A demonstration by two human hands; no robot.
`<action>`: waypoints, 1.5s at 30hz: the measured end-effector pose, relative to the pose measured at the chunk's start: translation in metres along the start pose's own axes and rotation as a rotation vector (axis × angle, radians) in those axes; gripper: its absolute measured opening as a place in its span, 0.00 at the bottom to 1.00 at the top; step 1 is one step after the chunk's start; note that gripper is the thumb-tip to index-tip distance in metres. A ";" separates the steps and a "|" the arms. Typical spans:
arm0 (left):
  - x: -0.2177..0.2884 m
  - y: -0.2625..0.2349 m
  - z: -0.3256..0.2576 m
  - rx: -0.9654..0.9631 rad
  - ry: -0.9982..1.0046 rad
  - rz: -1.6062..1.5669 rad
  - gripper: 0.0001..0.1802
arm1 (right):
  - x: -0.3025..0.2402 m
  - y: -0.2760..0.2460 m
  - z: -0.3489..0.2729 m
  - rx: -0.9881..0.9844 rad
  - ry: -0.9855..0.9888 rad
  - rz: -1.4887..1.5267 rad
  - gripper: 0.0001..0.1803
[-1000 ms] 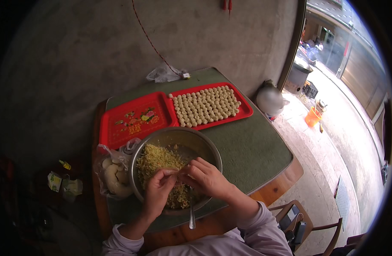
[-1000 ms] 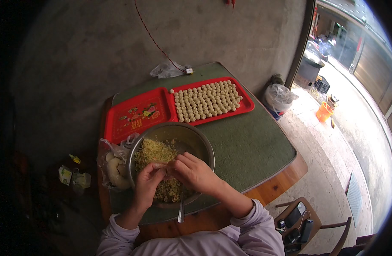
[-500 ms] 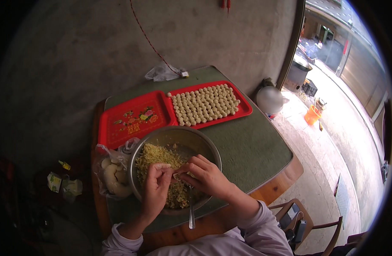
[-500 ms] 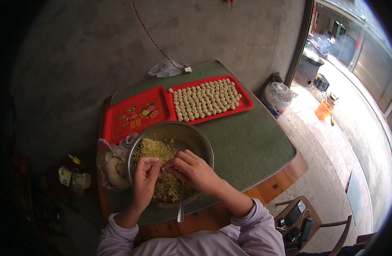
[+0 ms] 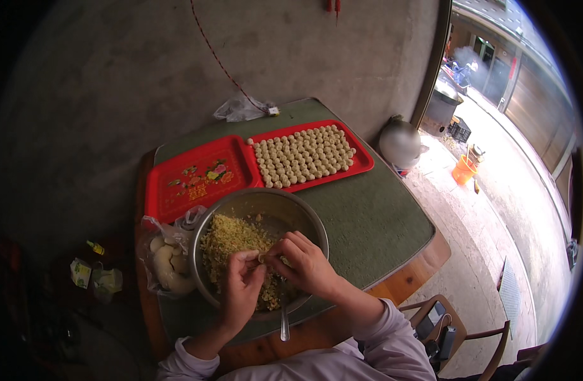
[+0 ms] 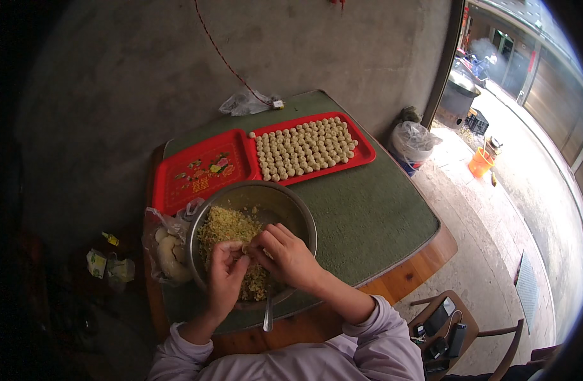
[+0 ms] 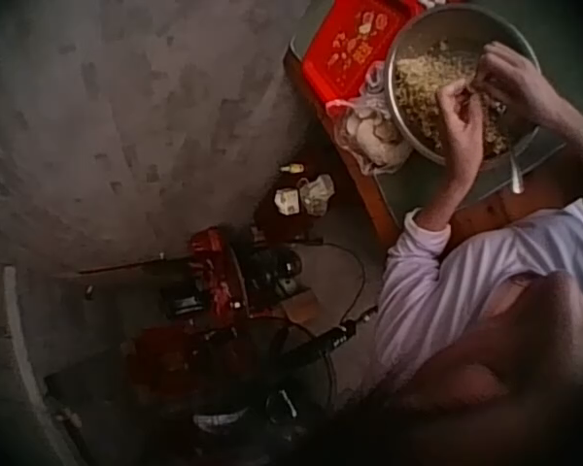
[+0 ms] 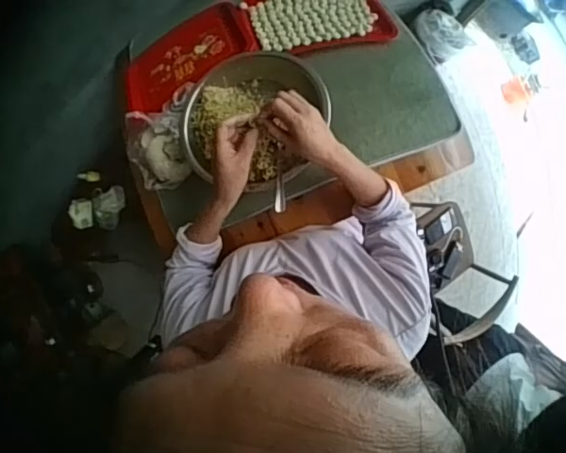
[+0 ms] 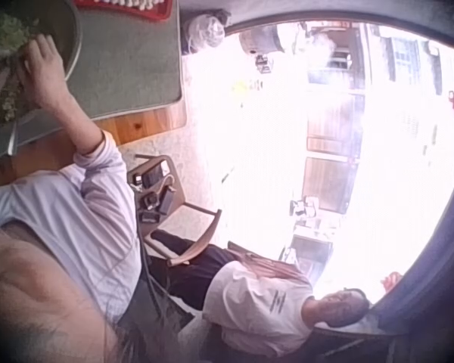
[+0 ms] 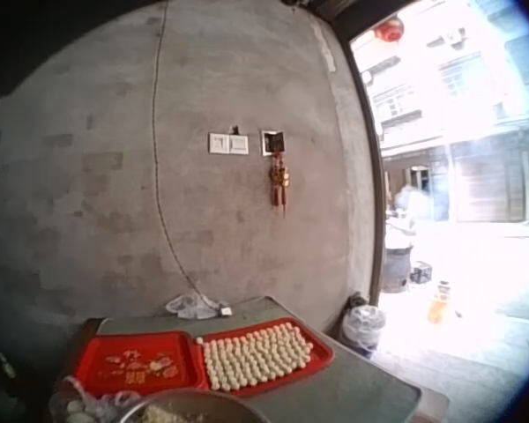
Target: The person is hand-making dumplings, filling them with a mixture and folding the dough.
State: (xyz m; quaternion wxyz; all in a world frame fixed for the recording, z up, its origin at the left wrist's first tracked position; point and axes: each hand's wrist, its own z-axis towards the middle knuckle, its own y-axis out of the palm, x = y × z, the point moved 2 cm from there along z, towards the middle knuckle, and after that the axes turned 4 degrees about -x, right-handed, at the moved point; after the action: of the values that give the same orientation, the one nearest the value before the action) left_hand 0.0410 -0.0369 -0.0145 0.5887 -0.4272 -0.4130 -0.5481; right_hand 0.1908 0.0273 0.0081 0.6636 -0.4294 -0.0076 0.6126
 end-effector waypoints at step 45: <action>0.016 -0.004 0.013 -0.126 0.039 0.333 0.10 | 0.003 -0.009 0.003 -0.071 -0.126 -0.022 0.08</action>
State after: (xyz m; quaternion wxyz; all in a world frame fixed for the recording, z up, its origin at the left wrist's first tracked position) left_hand 0.0374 -0.0296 0.0044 0.6512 -0.5150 -0.2900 -0.4760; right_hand 0.1973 0.0327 0.0139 0.6528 -0.4132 -0.0760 0.6304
